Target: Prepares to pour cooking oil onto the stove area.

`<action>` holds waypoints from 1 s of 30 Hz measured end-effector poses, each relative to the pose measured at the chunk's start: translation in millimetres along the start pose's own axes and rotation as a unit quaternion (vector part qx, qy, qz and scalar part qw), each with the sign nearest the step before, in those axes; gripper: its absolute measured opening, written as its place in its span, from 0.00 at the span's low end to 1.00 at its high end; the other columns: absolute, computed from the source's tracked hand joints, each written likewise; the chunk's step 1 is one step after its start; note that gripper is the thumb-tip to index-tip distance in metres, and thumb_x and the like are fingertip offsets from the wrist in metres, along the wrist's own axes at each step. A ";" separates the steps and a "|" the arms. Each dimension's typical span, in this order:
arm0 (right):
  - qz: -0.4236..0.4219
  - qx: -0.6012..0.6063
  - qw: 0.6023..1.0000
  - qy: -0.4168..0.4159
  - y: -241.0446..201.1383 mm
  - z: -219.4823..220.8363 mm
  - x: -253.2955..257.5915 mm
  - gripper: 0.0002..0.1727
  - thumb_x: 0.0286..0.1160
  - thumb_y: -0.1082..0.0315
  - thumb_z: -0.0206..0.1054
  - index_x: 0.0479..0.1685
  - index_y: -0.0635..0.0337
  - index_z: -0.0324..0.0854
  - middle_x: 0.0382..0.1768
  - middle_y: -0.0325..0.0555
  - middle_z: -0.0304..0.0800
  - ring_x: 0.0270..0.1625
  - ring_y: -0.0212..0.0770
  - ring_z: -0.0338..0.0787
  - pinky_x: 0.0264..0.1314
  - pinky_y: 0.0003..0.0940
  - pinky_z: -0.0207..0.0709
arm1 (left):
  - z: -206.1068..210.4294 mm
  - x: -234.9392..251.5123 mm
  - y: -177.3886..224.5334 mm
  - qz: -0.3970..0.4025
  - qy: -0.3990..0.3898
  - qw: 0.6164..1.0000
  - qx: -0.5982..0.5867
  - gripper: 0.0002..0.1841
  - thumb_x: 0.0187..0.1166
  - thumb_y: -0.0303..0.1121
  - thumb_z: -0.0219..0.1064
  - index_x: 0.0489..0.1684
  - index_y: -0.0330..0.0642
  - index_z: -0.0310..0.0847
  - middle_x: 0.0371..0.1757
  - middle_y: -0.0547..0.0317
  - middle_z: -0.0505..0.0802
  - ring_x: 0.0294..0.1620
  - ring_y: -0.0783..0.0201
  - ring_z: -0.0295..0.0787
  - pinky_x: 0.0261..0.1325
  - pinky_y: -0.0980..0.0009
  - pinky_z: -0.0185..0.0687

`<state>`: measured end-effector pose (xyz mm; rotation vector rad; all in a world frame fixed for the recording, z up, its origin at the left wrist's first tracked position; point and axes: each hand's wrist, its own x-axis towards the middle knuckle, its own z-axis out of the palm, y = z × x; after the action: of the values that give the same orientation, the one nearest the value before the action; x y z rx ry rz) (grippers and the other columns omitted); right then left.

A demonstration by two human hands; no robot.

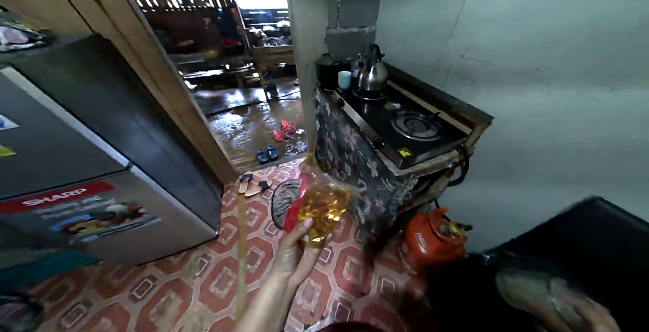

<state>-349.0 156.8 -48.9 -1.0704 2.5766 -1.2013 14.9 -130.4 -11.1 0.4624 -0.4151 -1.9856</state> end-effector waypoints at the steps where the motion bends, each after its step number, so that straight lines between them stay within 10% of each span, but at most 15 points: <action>1: -0.040 -0.006 0.999 -0.028 -7.0 16.5 37.6 0.34 0.62 0.65 0.81 0.65 0.82 0.78 0.73 0.85 0.72 0.78 0.74 0.73 0.82 0.60 0.67 | 2.2 4.9 2.7 0.028 0.014 1.000 -0.002 0.20 0.50 0.31 0.86 0.42 0.41 0.87 0.40 0.49 0.96 0.39 0.59 0.97 0.43 0.64 0.95; 7: -0.214 0.051 0.972 -0.082 -95.9 113.3 216.5 0.35 0.49 0.53 0.84 0.57 0.70 0.87 0.68 0.73 0.81 0.69 0.70 0.82 0.67 0.68 0.76 | -6.8 30.7 11.0 0.179 0.060 0.982 -0.015 0.17 0.54 0.34 0.85 0.42 0.43 0.90 0.40 0.51 0.97 0.39 0.60 0.97 0.42 0.64 0.96; 17: -0.140 -0.022 0.968 -0.208 -260.6 253.1 384.2 0.36 0.64 0.56 0.84 0.69 0.70 0.80 0.75 0.70 0.75 0.76 0.66 0.77 0.78 0.64 0.68 | -57.6 112.5 68.4 0.241 0.101 0.965 0.006 0.13 0.57 0.37 0.85 0.38 0.48 0.92 0.40 0.55 0.98 0.41 0.65 0.97 0.45 0.69 0.95; 30: 0.006 -0.102 0.982 -0.156 -288.3 394.5 523.2 0.31 0.67 0.53 0.81 0.62 0.68 0.86 0.79 0.72 0.69 0.76 0.72 0.76 0.74 0.71 0.71 | -57.0 341.2 168.4 0.079 0.014 0.993 0.090 0.20 0.52 0.39 0.87 0.43 0.46 0.93 0.43 0.54 0.98 0.43 0.62 0.98 0.47 0.65 0.96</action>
<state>-435.5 -553.1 -15.3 -1.1703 2.4894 -0.7087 30.6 -514.5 -28.4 0.5535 -0.5982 -1.7948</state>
